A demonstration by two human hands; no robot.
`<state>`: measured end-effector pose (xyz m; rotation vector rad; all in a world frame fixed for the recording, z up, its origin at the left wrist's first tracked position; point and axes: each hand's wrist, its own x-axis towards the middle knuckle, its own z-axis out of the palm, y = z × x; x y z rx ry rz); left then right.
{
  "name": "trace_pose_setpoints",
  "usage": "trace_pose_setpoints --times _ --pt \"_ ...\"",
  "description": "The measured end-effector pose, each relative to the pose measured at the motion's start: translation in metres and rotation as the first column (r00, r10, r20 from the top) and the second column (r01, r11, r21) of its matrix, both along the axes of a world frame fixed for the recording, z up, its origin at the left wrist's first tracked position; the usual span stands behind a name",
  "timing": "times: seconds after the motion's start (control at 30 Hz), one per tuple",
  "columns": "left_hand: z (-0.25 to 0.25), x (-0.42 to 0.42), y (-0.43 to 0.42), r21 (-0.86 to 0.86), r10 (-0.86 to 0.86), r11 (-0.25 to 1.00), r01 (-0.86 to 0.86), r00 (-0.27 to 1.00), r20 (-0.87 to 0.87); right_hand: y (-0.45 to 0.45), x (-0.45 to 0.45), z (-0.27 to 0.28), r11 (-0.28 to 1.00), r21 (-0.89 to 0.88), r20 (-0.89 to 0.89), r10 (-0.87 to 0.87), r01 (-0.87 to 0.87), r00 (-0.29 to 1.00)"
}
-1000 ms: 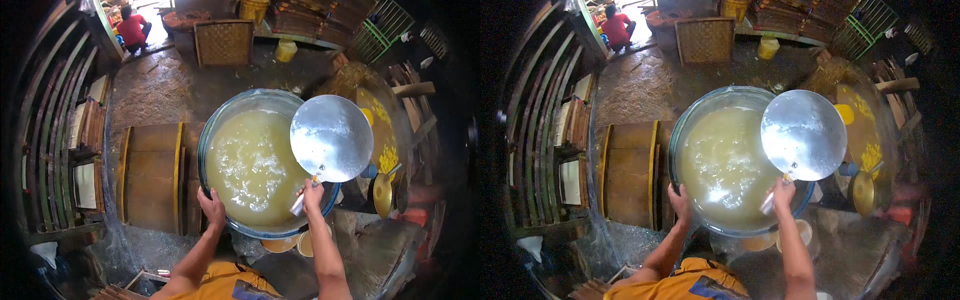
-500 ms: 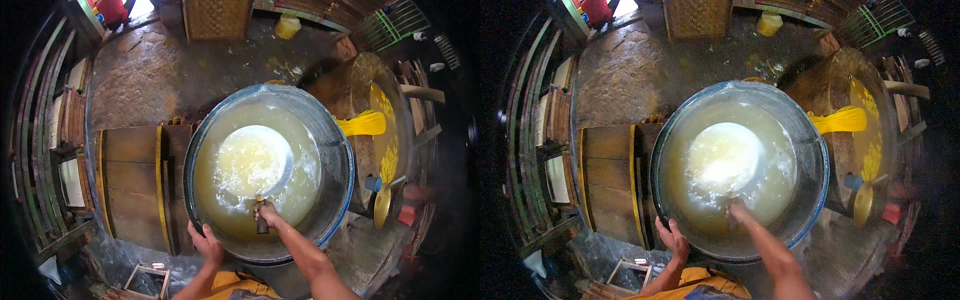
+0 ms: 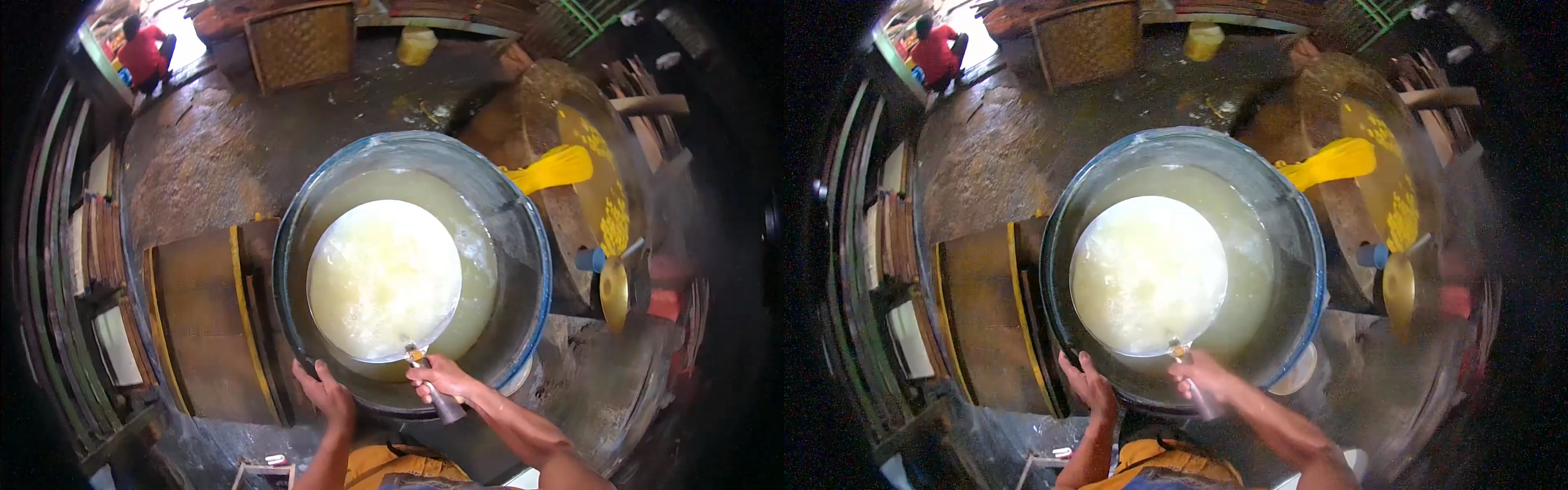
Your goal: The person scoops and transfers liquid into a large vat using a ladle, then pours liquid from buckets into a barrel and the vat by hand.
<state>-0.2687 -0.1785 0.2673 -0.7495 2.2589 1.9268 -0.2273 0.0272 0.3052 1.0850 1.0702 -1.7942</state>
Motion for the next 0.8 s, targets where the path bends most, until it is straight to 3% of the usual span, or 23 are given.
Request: trace_pose_setpoints --times 0.1,0.17,0.27,0.33,0.37,0.4,0.47,0.53,0.6,0.67,0.73,0.77,0.8 --pt "0.000 0.001 0.003 -0.019 0.030 0.999 -0.029 1.000 0.004 0.009 0.038 0.038 0.995 0.064 -0.054 -0.070 0.073 0.996" --pt "-0.014 0.004 -0.004 0.063 0.013 0.998 -0.013 1.000 0.000 0.014 0.067 0.068 0.986 0.103 -0.062 -0.127 0.133 0.990" --pt "-0.012 0.003 -0.002 0.153 0.050 0.987 -0.050 0.999 0.001 0.023 0.124 0.105 0.980 0.068 -0.090 -0.183 0.189 0.979" --pt "-0.020 0.004 -0.006 0.120 0.016 0.993 -0.013 1.000 -0.021 0.030 0.179 0.110 0.978 0.031 -0.083 -0.201 0.205 0.976" --pt "-0.018 0.003 -0.011 0.204 -0.090 0.974 0.100 0.994 -0.060 0.029 0.203 0.116 0.974 0.061 -0.122 -0.208 0.216 0.971" --pt "-0.020 0.001 -0.006 0.280 -0.023 0.958 0.061 0.990 -0.140 0.029 0.224 0.120 0.969 0.094 -0.159 -0.214 0.230 0.964" --pt "-0.050 -0.010 -0.025 -0.150 -0.166 0.978 0.145 0.977 -0.133 0.030 0.279 0.131 0.934 0.122 -0.153 -0.316 0.336 0.936" --pt "-0.046 -0.010 -0.024 -0.121 -0.114 0.987 0.102 0.989 -0.092 0.029 0.331 0.144 0.854 0.124 -0.103 -0.496 0.506 0.862" --pt "-0.061 -0.010 -0.042 -0.181 -0.339 0.934 0.307 0.921 -0.191 0.031 0.393 0.148 0.794 0.149 -0.099 -0.582 0.590 0.807" --pt "-0.060 0.009 -0.034 -0.041 -0.184 0.983 0.179 0.962 -0.202 0.033 0.450 0.148 0.728 0.175 -0.115 -0.653 0.662 0.748" --pt "-0.094 0.019 -0.046 0.103 -0.131 0.983 0.150 0.975 -0.179 0.033 0.520 0.138 0.666 0.212 -0.132 -0.705 0.715 0.697" --pt "-0.111 0.032 -0.047 0.021 -0.184 0.981 0.194 0.955 -0.232 0.034 0.559 0.133 0.674 0.260 -0.178 -0.670 0.691 0.721" --pt "-0.134 0.054 -0.049 -0.215 -0.348 0.932 0.292 0.887 -0.303 0.033 0.593 0.130 0.679 0.310 -0.217 -0.631 0.665 0.745"
